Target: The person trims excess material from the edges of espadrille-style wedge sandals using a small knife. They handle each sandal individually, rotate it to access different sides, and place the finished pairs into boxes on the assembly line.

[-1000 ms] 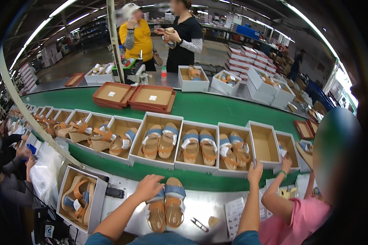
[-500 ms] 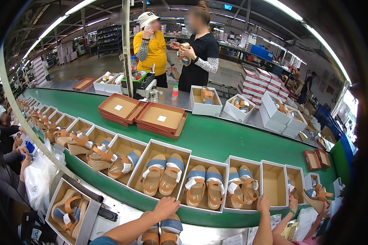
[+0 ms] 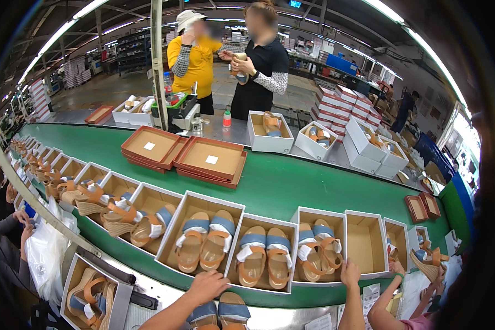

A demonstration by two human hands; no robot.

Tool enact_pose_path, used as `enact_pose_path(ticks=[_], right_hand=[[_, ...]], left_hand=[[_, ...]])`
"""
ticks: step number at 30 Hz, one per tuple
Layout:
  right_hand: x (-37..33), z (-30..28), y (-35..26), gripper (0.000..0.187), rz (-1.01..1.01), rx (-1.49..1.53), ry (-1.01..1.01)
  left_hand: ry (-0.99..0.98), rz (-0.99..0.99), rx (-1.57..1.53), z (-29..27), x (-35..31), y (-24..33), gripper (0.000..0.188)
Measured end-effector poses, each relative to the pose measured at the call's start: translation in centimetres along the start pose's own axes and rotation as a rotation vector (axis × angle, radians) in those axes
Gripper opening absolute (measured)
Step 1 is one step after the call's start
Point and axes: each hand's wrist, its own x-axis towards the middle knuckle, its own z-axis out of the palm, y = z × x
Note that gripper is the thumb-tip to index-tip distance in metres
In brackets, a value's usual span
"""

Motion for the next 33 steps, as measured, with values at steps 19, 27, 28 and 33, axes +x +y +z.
enact_pose_path(ticks=[19, 27, 28, 33], right_hand=[[-4.5, 4.4, -20.9, 0.046, -0.46, 0.356, -0.422], [-6.5, 5.4, -27.8, 0.05, -0.573, 0.32, -0.485], [-6.0, 6.6, -27.2, 0.051, -0.566, 0.332, -0.457], [-8.5, 5.2, -27.8, 0.052, -0.491, 0.29, -0.393]], left_hand=[[-0.022, -0.57, 0.26, -7.4, -10.2, -19.2, 0.022], [0.254, -0.744, 0.088, -6.7, -13.6, -17.5, 0.048], [0.3, -0.744, 0.04, -4.8, -13.5, -15.5, 0.048], [0.315, -0.642, -0.153, -5.2, -16.3, -7.5, 0.039]])
